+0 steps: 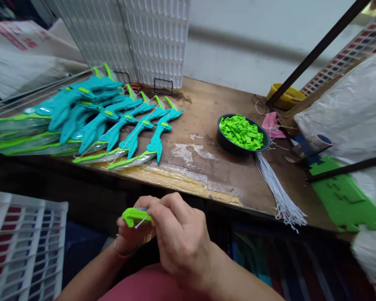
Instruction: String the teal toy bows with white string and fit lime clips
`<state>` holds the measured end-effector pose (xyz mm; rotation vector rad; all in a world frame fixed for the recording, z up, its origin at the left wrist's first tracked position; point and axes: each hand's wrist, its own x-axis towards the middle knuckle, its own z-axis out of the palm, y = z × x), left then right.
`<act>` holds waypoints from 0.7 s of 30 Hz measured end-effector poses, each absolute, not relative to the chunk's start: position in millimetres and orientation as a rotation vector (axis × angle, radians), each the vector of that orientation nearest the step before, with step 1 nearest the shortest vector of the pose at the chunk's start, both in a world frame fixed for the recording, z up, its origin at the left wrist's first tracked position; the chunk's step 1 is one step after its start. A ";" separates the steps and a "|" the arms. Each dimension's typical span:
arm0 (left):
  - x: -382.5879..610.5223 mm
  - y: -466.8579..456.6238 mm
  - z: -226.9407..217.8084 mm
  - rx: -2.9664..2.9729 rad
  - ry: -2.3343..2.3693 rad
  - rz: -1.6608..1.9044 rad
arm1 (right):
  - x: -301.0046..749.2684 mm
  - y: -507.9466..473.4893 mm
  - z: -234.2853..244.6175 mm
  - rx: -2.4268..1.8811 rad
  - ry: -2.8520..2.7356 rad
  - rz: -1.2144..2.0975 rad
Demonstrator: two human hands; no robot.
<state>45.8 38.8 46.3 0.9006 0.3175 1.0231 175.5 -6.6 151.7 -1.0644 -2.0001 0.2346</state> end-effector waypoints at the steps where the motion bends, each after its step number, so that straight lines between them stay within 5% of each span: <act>1: 45.4 38.5 48.1 0.885 0.301 1.040 | 174.4 -8.5 148.6 -1.063 -1.994 0.212; 21: 43.5 41.4 47.4 0.891 0.317 1.027 | 166.4 -10.4 133.2 -1.132 -1.934 0.224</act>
